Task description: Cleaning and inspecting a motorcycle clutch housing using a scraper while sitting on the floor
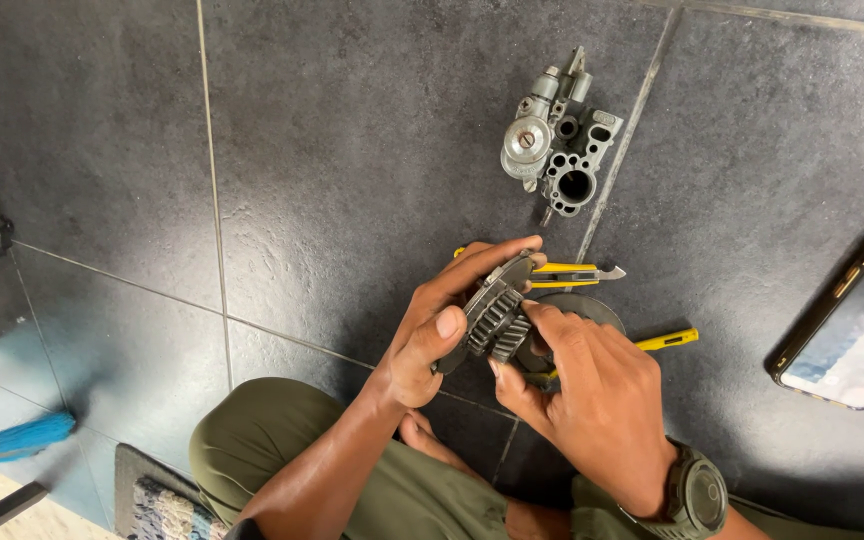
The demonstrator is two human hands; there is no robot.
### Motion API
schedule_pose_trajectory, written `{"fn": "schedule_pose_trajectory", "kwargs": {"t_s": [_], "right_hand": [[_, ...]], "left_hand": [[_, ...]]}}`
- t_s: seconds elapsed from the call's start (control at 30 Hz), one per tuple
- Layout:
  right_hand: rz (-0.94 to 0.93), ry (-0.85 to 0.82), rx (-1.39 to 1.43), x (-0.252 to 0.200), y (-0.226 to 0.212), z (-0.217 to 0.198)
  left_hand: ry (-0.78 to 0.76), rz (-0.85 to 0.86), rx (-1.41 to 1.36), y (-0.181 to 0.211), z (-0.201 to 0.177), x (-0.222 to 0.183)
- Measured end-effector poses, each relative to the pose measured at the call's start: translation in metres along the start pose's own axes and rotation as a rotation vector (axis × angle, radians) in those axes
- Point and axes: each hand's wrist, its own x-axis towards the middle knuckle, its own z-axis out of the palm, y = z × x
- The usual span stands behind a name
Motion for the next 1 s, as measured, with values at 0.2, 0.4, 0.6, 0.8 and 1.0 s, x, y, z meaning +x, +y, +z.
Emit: {"fn": "schedule_pose_trajectory", "kwargs": {"t_s": [0.2, 0.4, 0.6, 0.8, 1.0], "right_hand": [[0.004, -0.008, -0.006, 0.000, 0.000, 0.000], [-0.013, 0.003, -0.031, -0.001, -0.002, 0.000], [-0.049, 0.023, -0.062, -0.001, -0.008, -0.003], [-0.119, 0.073, -0.132, -0.007, -0.027, -0.017], [-0.164, 0.150, -0.215, -0.026, -0.051, -0.035]], "left_hand": [[-0.002, 0.012, 0.013, -0.001, 0.000, 0.000], [-0.004, 0.024, -0.007, 0.000, 0.000, -0.002], [-0.009, 0.027, -0.101, 0.000, 0.002, -0.005], [-0.051, 0.029, -0.380, -0.004, 0.008, -0.015], [-0.111, 0.109, -0.554, 0.000, 0.024, -0.029]]}}
